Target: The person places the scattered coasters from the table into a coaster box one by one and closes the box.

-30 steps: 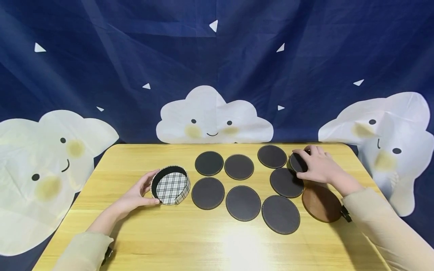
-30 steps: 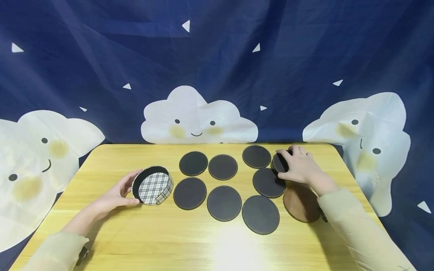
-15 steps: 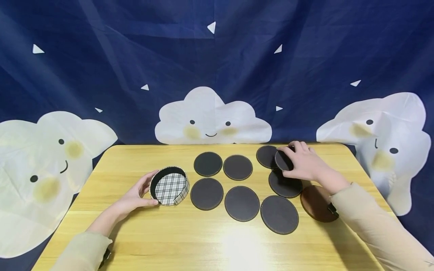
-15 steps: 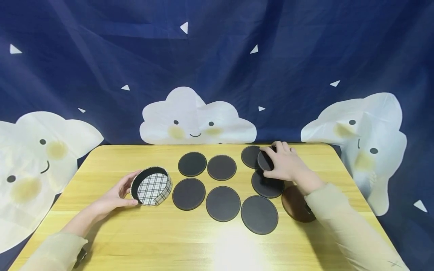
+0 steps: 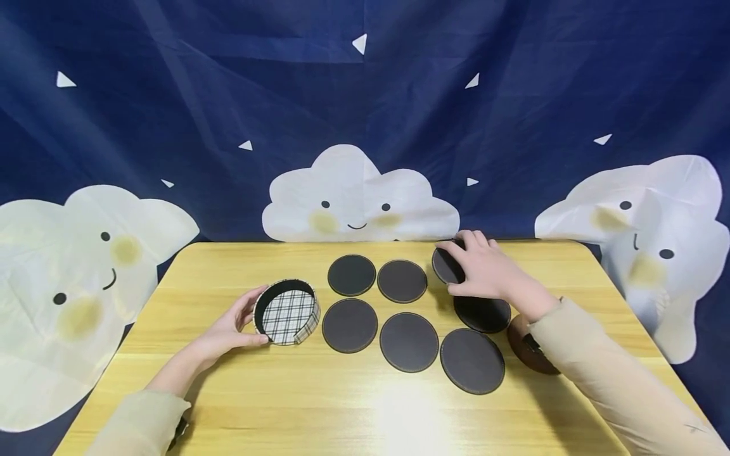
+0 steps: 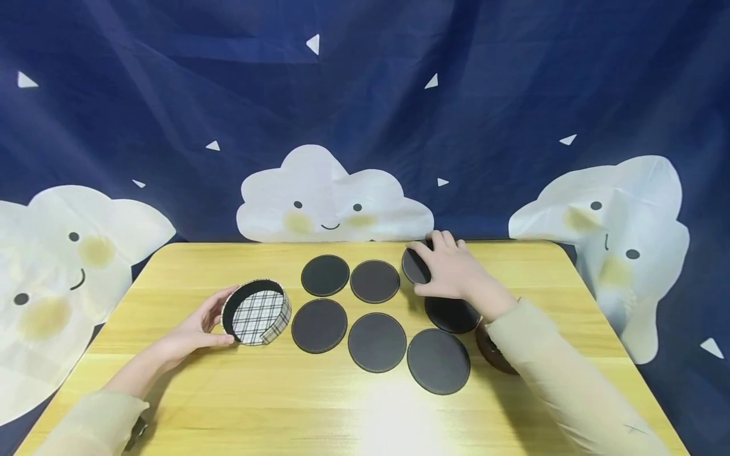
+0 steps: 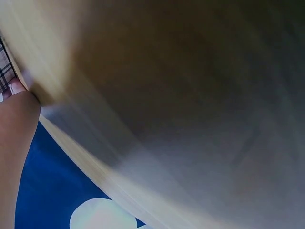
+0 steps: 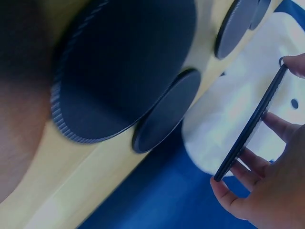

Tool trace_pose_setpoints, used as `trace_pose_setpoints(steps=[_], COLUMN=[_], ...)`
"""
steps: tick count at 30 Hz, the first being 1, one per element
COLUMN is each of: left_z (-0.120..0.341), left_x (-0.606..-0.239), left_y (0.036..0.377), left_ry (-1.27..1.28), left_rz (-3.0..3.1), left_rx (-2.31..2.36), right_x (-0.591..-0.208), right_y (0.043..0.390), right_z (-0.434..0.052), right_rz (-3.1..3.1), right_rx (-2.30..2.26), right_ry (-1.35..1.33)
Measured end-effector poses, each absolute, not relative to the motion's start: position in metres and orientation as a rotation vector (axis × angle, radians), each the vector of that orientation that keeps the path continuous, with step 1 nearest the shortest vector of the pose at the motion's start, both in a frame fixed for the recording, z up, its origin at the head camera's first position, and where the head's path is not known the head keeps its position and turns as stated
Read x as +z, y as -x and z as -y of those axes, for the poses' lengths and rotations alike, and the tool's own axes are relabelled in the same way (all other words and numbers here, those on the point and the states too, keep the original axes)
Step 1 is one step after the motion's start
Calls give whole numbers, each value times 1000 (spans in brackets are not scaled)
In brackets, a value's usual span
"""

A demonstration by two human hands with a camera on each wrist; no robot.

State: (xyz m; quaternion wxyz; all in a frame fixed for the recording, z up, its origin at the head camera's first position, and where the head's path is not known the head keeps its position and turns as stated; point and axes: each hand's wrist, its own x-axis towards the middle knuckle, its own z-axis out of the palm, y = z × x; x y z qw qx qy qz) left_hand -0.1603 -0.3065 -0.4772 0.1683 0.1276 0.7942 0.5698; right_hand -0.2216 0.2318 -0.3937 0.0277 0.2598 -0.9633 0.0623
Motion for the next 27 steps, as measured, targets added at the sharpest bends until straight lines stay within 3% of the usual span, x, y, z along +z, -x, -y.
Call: trace_pose_setpoints(steps=[27], left_z=[308], left_x=[-481], left_y=[162], left_ry=[-389], left_rz=[-2241], left_rx=[1656], right_x=[-391], right_y=[233], right_z=[-111], right_rz=[2819], right_rx=[163], right_ry=[-1136])
